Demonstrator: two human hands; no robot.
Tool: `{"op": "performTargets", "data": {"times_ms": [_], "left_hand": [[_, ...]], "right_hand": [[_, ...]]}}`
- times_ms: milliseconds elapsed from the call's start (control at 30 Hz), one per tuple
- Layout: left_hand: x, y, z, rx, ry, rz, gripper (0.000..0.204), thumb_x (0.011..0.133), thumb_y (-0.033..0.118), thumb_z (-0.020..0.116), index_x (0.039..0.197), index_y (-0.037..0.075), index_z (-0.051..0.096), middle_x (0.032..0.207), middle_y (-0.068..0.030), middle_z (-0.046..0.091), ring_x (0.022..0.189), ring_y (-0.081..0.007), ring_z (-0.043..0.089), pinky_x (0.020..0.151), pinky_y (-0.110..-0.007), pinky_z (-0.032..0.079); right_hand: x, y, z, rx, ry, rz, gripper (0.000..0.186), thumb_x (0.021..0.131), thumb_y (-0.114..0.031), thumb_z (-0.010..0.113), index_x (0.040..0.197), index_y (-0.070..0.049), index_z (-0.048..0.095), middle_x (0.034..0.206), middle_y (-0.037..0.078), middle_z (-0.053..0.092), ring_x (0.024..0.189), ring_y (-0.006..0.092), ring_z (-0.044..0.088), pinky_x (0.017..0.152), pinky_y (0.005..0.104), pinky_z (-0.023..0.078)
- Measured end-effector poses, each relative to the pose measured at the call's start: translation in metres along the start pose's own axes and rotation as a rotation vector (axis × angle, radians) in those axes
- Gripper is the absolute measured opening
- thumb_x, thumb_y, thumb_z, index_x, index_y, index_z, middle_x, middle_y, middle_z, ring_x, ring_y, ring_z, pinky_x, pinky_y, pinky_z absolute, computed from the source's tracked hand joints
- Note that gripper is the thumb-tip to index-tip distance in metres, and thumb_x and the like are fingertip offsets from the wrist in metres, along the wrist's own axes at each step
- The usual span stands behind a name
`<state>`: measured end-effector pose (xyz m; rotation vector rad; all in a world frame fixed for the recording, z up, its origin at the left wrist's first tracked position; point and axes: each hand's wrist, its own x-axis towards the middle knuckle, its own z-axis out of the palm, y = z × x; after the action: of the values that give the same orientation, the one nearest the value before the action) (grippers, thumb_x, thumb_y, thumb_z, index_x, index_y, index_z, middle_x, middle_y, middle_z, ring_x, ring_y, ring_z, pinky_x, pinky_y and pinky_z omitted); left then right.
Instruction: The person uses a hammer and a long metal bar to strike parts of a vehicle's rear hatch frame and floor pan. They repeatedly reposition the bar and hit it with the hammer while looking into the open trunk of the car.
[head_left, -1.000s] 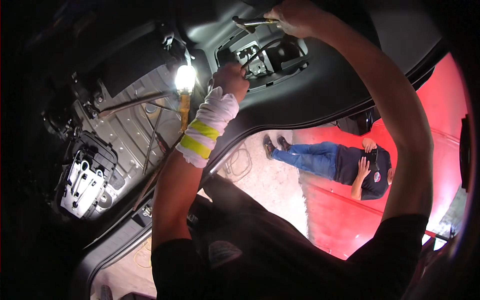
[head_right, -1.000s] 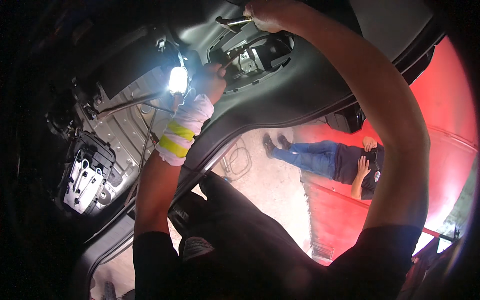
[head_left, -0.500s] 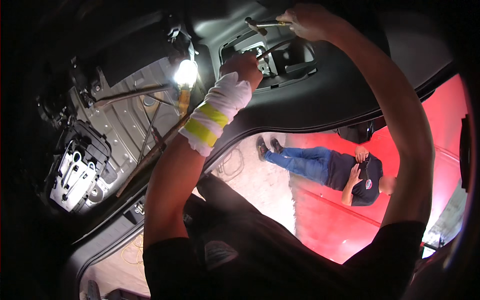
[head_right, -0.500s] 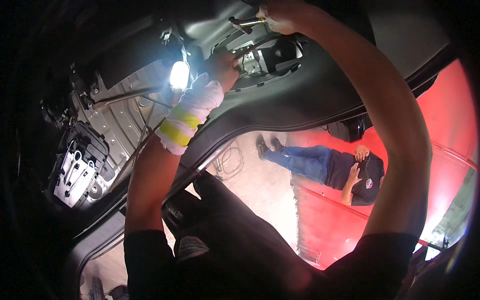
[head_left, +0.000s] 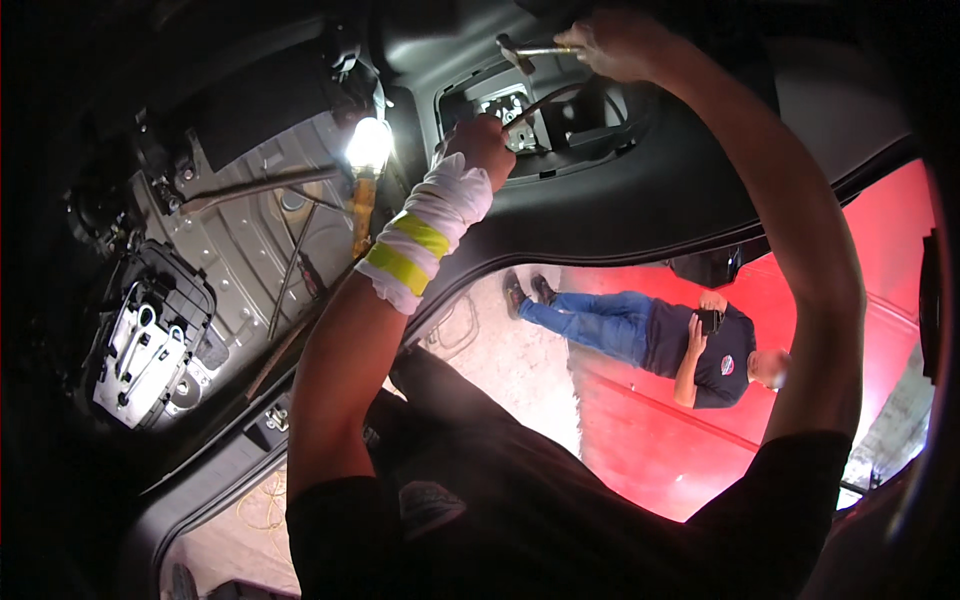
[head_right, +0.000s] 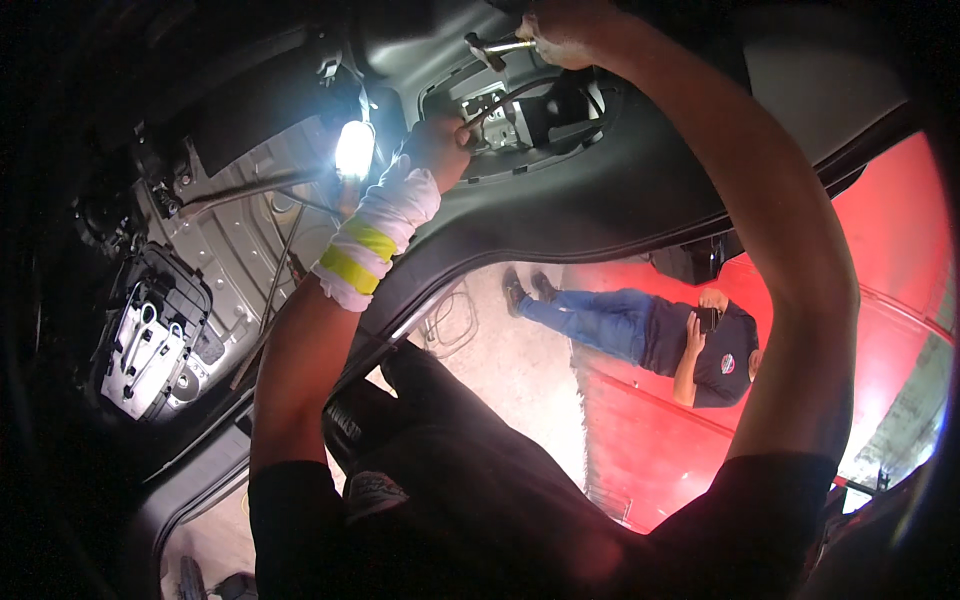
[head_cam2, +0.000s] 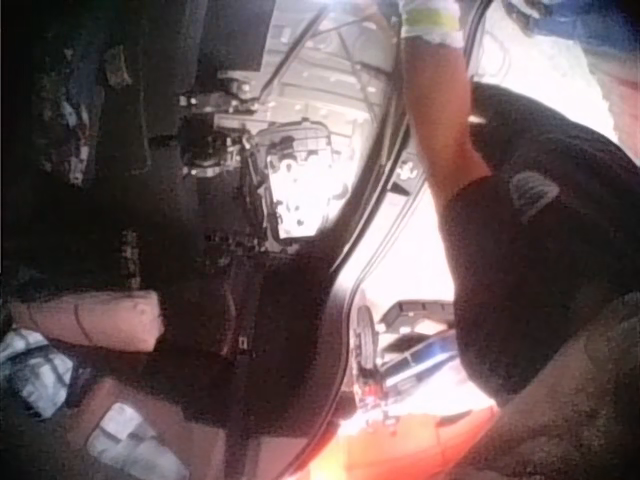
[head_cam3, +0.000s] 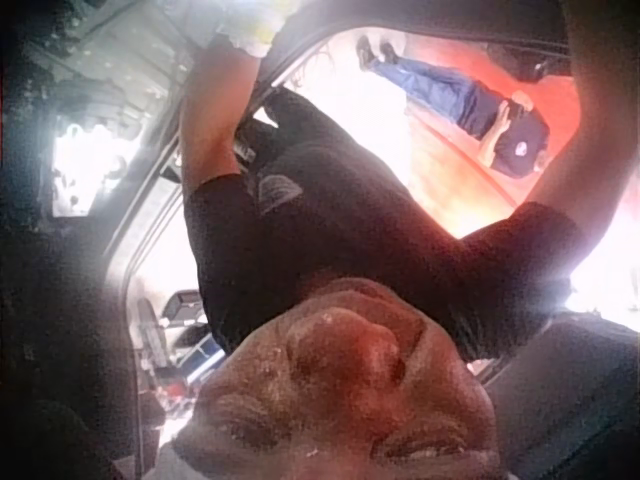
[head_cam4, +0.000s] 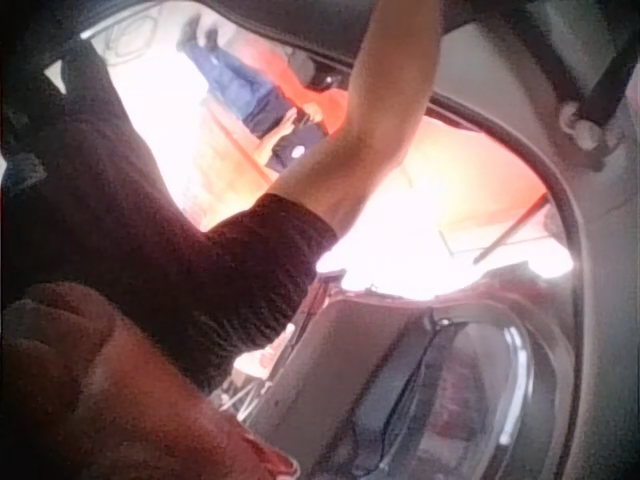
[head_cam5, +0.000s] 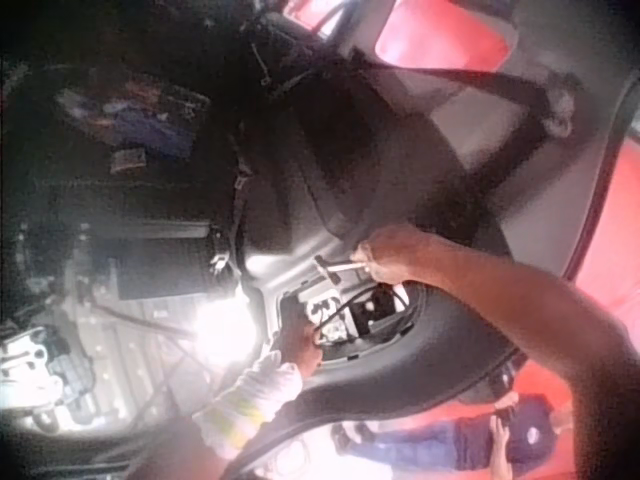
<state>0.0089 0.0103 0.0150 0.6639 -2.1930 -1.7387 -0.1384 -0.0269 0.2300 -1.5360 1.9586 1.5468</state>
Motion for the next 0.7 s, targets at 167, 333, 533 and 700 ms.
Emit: {"op": "performTargets", "data": {"times_ms": [167, 333, 533, 700], "left_hand": [[-0.013, 0.019, -0.005, -0.035, 0.028, -0.052, 0.017, 0.088, 0.02, 0.055, 0.094, 0.009, 0.067, 0.096, -0.0181, 0.067, 0.092, -0.0412, 0.062, 0.081, -0.047, 0.05], [-0.013, 0.018, -0.005, 0.016, 0.006, -0.065, 0.018, 0.089, 0.021, 0.056, 0.094, 0.007, 0.066, 0.097, -0.0178, 0.067, 0.093, -0.0386, 0.063, 0.081, -0.047, 0.051], [-0.015, 0.011, 0.0, 0.062, 0.05, 0.002, 0.019, 0.078, 0.017, 0.062, 0.093, 0.007, 0.069, 0.093, -0.0189, 0.07, 0.09, -0.0378, 0.067, 0.08, -0.044, 0.055], [-0.023, 0.031, -0.008, 0.03, -0.014, -0.096, 0.022, 0.084, 0.019, 0.058, 0.098, 0.007, 0.068, 0.098, -0.019, 0.068, 0.093, -0.0382, 0.066, 0.082, -0.044, 0.053]], "right_hand": [[0.002, 0.005, 0.031, 0.072, 0.129, -0.059, 0.032, 0.091, -0.021, 0.059, 0.122, -0.014, 0.062, 0.096, 0.013, 0.068, 0.088, 0.0304, 0.065, 0.083, 0.0438, 0.051], [-0.012, -0.012, -0.004, 0.039, 0.052, 0.002, 0.033, 0.089, -0.022, 0.055, 0.118, -0.01, 0.063, 0.099, 0.018, 0.069, 0.092, 0.0356, 0.067, 0.081, 0.048, 0.052], [-0.016, -0.016, 0.024, 0.036, 0.056, 0.01, 0.032, 0.088, -0.016, 0.058, 0.12, -0.013, 0.064, 0.097, 0.014, 0.068, 0.09, 0.0305, 0.066, 0.083, 0.0435, 0.051], [-0.015, -0.003, 0.028, -0.061, 0.039, -0.132, 0.028, 0.086, -0.012, 0.057, 0.113, -0.009, 0.066, 0.091, 0.013, 0.07, 0.087, 0.0317, 0.067, 0.079, 0.043, 0.053]]}}
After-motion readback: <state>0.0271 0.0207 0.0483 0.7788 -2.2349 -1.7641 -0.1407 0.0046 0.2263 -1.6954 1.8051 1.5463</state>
